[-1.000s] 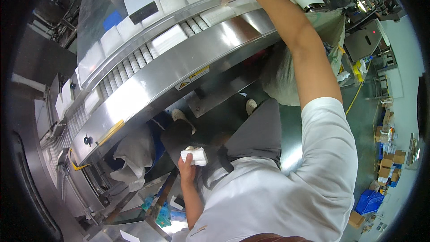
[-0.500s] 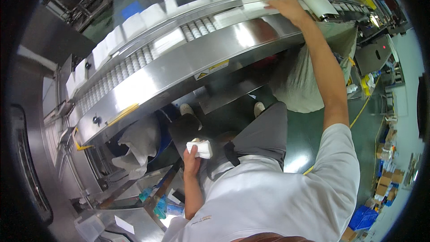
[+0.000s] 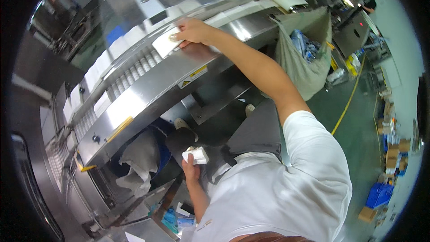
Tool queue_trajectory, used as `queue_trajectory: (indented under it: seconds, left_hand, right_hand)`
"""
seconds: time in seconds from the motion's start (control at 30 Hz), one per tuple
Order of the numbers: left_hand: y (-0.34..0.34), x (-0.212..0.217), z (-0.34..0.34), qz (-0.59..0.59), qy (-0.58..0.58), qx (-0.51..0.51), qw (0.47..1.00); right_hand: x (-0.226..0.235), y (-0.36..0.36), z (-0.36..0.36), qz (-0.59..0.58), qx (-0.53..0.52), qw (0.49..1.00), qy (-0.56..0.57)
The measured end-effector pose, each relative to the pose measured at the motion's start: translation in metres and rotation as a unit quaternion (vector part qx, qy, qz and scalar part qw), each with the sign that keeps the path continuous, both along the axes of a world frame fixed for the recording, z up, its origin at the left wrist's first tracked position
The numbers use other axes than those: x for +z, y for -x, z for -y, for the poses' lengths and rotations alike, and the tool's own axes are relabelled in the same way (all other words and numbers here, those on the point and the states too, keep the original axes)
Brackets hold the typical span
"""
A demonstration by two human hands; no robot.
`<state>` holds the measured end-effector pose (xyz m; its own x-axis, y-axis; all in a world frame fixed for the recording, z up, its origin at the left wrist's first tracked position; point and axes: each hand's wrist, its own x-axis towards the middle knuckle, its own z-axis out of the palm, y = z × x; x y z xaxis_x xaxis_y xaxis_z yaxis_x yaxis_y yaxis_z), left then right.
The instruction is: The person takes white rectangular blocks from a conveyor belt, places them into blue plastic pouches, and uses shears to trim the edges of the pouches.
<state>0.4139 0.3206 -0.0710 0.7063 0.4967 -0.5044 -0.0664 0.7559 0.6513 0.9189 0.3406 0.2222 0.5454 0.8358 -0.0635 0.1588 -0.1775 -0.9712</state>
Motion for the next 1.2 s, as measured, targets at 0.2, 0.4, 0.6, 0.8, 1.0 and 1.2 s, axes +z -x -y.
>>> queue_trajectory:
  seconds: [0.2, 0.4, 0.6, 0.8, 1.0, 1.2]
  left_hand:
    - [0.000, 0.013, 0.001, -0.015, -0.032, -0.017, 0.999]
    - [-0.010, 0.023, 0.003, 0.012, -0.034, -0.039, 0.999]
    - [-0.001, 0.009, 0.000, 0.003, -0.003, -0.037, 0.999]
    - [-0.006, 0.017, 0.006, -0.019, 0.021, -0.010, 1.000]
    - [-0.006, 0.020, 0.005, -0.027, 0.021, -0.011, 0.999]
    - [-0.007, 0.016, 0.006, -0.013, 0.024, 0.000, 1.000]
  right_hand:
    - [-0.001, -0.015, 0.026, -0.014, -0.036, 0.999, -0.034]
    - [0.003, -0.032, 0.087, -0.028, -0.072, 0.996, -0.054]
    - [0.036, -0.040, 0.176, 0.002, -0.261, 0.964, -0.057]
    - [0.045, -0.047, 0.163, -0.003, -0.220, 0.972, -0.079]
    - [0.046, -0.014, 0.128, -0.051, -0.132, 0.989, -0.052]
    - [0.039, -0.003, 0.144, -0.070, -0.145, 0.987, -0.018]
